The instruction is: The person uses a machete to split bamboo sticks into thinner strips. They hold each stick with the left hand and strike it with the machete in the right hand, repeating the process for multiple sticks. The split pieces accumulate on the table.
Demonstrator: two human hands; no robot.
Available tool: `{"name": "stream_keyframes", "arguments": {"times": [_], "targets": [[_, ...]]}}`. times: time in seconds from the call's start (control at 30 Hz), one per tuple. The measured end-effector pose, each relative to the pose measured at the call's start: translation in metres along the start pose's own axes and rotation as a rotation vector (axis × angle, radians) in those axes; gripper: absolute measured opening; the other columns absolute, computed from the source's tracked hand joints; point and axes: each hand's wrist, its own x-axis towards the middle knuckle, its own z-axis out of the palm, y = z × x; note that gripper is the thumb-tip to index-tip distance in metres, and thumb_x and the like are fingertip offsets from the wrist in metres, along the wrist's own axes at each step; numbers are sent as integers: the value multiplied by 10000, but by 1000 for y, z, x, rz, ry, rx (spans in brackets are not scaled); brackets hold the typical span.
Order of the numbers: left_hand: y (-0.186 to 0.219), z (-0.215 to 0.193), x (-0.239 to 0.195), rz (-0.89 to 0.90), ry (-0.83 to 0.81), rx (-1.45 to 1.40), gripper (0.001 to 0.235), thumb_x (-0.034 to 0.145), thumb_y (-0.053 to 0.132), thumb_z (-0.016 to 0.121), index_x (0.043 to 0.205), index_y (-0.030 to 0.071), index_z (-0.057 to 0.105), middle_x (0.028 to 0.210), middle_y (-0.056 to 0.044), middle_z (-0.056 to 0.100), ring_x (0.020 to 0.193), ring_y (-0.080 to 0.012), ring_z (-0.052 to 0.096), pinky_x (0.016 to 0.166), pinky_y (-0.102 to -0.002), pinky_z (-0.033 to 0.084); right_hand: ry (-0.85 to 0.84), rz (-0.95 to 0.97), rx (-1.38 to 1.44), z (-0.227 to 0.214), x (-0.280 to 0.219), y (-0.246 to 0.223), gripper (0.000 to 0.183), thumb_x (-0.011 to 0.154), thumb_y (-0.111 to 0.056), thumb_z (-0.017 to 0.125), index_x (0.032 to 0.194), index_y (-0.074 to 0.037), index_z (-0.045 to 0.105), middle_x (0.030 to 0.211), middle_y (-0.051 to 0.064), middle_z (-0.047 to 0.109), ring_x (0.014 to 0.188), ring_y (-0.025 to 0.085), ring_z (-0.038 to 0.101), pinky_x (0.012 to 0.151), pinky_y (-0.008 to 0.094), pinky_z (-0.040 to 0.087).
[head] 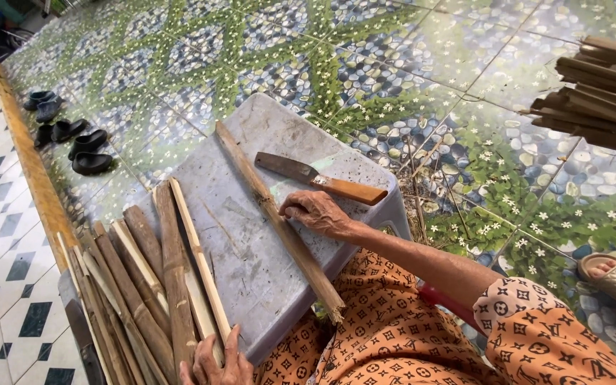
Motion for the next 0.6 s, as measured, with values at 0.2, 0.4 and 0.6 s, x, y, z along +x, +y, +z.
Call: {"name": "stream_keyframes", "arguments": {"times": [0.2,0.4,0.6], "targets": [[2,-4,1,-2,-38,23,586,838,599,567,1419,564,491,1401,74,447,1411,-165,484,1295,-514,284,2,10,-18,1,2,1,220,1007,-190,535,1023,-144,749,1030,29,783,878,193,738,739,318,571],[6,-10,1,7,103,51,628,787,572,650,1404,515,545,1397,51,506,1387,-173,550,1297,-504,321,9,-16,18,-1,1,-2,211,999,-173,546,996,-132,753,1016,22,785,873,191,751,736,322,549],[17,-56,13,48,278,-116,599,766,373,758,1348,348,620,1364,-51,544,1320,-250,543,1195,-572,376,-3,-17,30,-3,0,0,166,1000,-206,602,999,-139,755,968,16,776,874,150,723,777,291,518]]}}
